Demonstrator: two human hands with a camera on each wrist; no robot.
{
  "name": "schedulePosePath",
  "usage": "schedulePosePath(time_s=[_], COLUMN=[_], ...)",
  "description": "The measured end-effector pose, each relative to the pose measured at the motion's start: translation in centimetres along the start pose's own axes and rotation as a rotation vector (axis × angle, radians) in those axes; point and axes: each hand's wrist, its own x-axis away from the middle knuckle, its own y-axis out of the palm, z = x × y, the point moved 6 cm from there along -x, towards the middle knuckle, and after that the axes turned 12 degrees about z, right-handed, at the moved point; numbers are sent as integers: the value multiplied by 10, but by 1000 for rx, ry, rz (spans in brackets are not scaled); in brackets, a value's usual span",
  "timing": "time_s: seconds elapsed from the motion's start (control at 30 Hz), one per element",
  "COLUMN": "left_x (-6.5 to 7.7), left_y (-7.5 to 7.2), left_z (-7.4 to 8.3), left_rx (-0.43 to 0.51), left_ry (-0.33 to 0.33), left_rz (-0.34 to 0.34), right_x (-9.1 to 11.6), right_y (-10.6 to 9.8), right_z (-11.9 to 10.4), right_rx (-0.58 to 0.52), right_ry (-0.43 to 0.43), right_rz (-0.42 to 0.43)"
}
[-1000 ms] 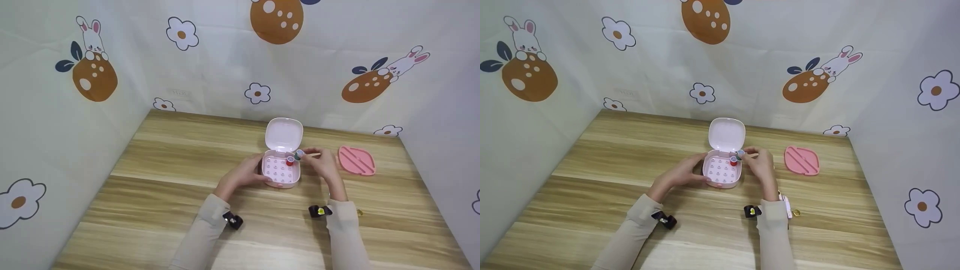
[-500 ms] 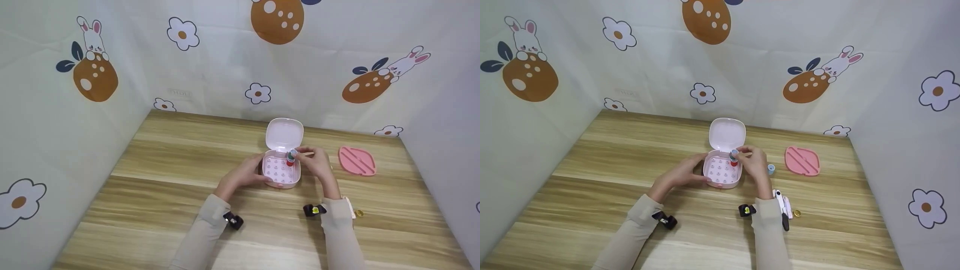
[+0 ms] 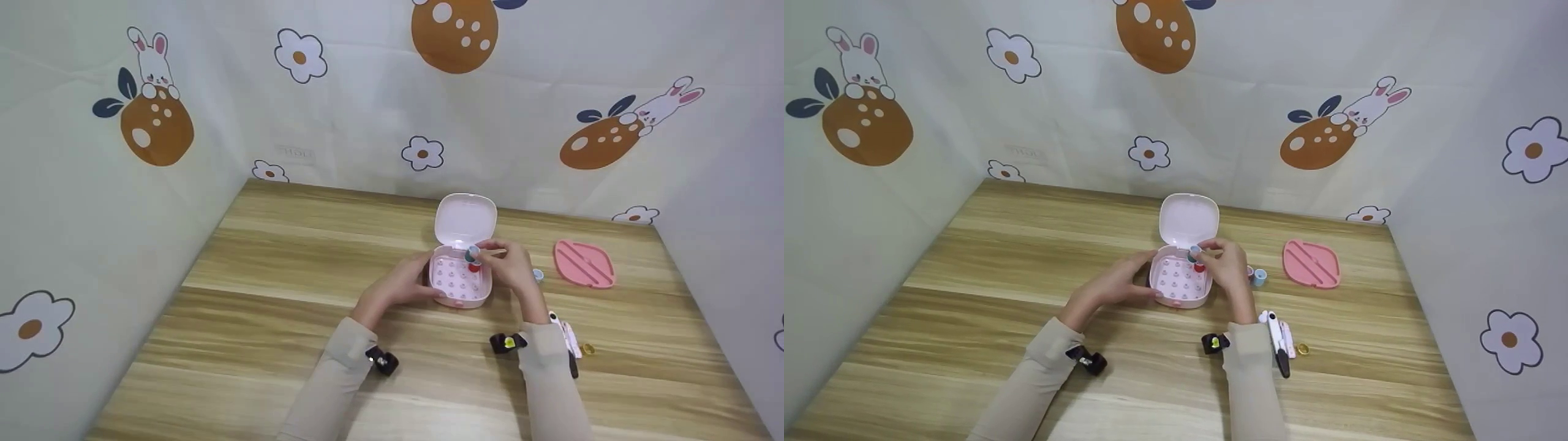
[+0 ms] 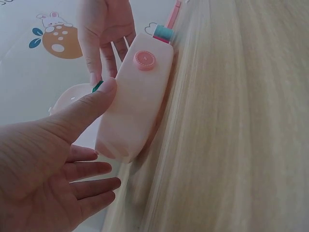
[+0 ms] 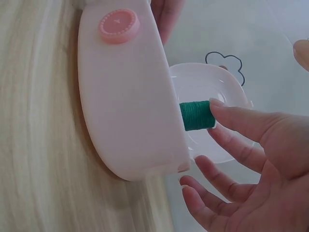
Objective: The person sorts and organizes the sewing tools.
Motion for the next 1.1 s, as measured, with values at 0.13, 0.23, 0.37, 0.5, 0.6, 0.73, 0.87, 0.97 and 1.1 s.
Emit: schedulePosePath(time_s=[0.13, 0.23, 0.37, 0.5, 0.6, 0.73, 0.87, 0.97, 1.1], left_x=[0, -1, -1, -1, 0, 1, 1, 1, 1], left_y=[1, 1, 3, 3, 3, 2, 2, 2, 1], left_z=[-1, -2, -2, -2, -2, -2, -1, 0, 0], left_rx=[-4, -11, -15, -20, -23, -18, -7, -6, -6], left_ry=[0, -11, -22, -31, -35, -40, -40, -28, -24], left_rz=[0, 0, -5, -11, -8, -6, -4, 2, 2], right_x=[0, 0, -1, -1, -1, -1, -2, -2, -2], right_y=[2, 3, 7, 9, 10, 12, 14, 15, 17], right_z=[0, 1, 2, 3, 4, 5, 6, 8, 10], right_rx=[-13, -22, -30, -40, -37, -13, -2, 1, 9], right_ry=[-11, -14, -15, -7, -6, -16, -21, -16, -8], right_rz=[8, 5, -3, -13, -19, -15, -6, 0, 2])
